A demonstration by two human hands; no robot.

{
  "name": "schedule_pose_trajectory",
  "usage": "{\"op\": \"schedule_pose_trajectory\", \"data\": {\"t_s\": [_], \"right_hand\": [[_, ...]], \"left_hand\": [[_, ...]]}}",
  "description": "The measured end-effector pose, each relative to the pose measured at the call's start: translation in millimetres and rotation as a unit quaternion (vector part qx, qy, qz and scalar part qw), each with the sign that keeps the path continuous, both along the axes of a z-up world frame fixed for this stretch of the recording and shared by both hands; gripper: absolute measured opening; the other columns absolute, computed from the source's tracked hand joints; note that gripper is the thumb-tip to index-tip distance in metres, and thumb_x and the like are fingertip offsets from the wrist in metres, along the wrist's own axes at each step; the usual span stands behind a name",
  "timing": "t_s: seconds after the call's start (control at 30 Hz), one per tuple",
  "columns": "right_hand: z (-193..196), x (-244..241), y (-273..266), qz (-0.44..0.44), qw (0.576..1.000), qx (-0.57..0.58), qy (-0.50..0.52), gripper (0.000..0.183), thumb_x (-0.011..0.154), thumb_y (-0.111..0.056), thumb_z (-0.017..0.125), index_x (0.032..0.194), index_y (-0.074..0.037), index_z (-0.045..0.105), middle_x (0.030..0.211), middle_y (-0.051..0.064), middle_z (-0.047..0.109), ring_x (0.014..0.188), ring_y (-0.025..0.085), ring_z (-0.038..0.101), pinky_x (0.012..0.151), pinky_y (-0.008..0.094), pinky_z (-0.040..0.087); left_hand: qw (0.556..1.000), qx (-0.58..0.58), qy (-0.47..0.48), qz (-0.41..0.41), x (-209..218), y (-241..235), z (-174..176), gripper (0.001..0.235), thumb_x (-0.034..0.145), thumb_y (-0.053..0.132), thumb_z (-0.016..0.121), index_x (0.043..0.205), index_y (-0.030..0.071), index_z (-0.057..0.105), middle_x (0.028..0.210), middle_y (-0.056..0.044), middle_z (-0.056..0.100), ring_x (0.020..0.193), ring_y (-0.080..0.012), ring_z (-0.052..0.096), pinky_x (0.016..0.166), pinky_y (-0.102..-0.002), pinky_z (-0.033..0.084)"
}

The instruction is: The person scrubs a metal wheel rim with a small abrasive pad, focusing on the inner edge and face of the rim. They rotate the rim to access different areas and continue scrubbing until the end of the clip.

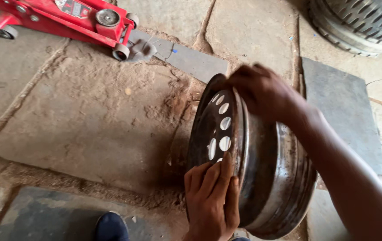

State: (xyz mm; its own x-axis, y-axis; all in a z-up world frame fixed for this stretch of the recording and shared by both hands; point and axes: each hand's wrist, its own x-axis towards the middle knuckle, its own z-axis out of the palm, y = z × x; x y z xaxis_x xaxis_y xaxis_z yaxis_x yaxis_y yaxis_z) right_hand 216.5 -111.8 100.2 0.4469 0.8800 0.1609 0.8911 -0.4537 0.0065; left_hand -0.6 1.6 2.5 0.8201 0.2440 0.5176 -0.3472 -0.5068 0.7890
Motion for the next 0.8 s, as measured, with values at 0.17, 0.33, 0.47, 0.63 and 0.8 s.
{"op": "schedule_pose_trajectory", "data": {"t_s": [0.17,0.33,0.47,0.63,0.8], "right_hand": [[-9.4,-36.9,-5.3,-0.224,0.97,0.04,0.086,0.026,0.1,-0.011,0.062,0.124,-0.006,0.071,0.103,0.014,0.067,0.074,0.023,0.066,0.065,0.036,0.059],[-29.9,-158.4,-6.3,-0.203,0.952,0.23,0.018,0.027,0.098,-0.004,0.059,0.121,0.003,0.07,0.107,0.017,0.067,0.088,0.023,0.07,0.071,0.032,0.061],[-49.3,-94.2,9.2,-0.287,0.922,0.252,0.059,0.02,0.103,-0.005,0.059,0.115,0.002,0.074,0.099,0.017,0.069,0.07,0.023,0.065,0.054,0.034,0.054],[-38.2,-48.6,27.1,-0.367,0.884,0.231,0.177,0.023,0.107,-0.014,0.052,0.113,0.0,0.07,0.094,0.015,0.069,0.058,0.019,0.064,0.044,0.029,0.054],[-43.2,-177.0,34.6,-0.309,0.887,0.333,0.084,0.024,0.1,-0.004,0.051,0.115,0.006,0.068,0.087,0.015,0.068,0.062,0.018,0.064,0.057,0.029,0.053]], "left_hand": [[1.0,-0.013,-0.009,-0.012,4.1,0.3,-0.3,0.043,0.105,0.018,0.054,0.141,-0.005,0.059,0.112,-0.013,0.068,0.109,-0.0282,0.059,0.099,-0.045,0.041],[0.999,-0.036,-0.015,-0.006,1.4,-2.1,-5.5,0.043,0.104,0.015,0.052,0.142,-0.005,0.059,0.116,-0.014,0.069,0.11,-0.0289,0.058,0.101,-0.041,0.043],[0.999,-0.024,-0.02,-0.01,-6.7,3.1,-7.0,0.044,0.104,0.013,0.05,0.143,-0.007,0.057,0.116,-0.015,0.068,0.111,-0.0286,0.059,0.101,-0.041,0.042],[1.0,-0.004,-0.008,-0.009,-3.2,6.5,-12.0,0.044,0.103,0.014,0.05,0.14,-0.007,0.059,0.112,-0.015,0.069,0.108,-0.0291,0.058,0.1,-0.042,0.042],[1.0,-0.011,-0.019,-0.02,-12.9,11.7,-19.8,0.048,0.101,0.019,0.046,0.138,-0.009,0.057,0.123,-0.019,0.067,0.114,-0.0322,0.058,0.102,-0.044,0.043]]}}
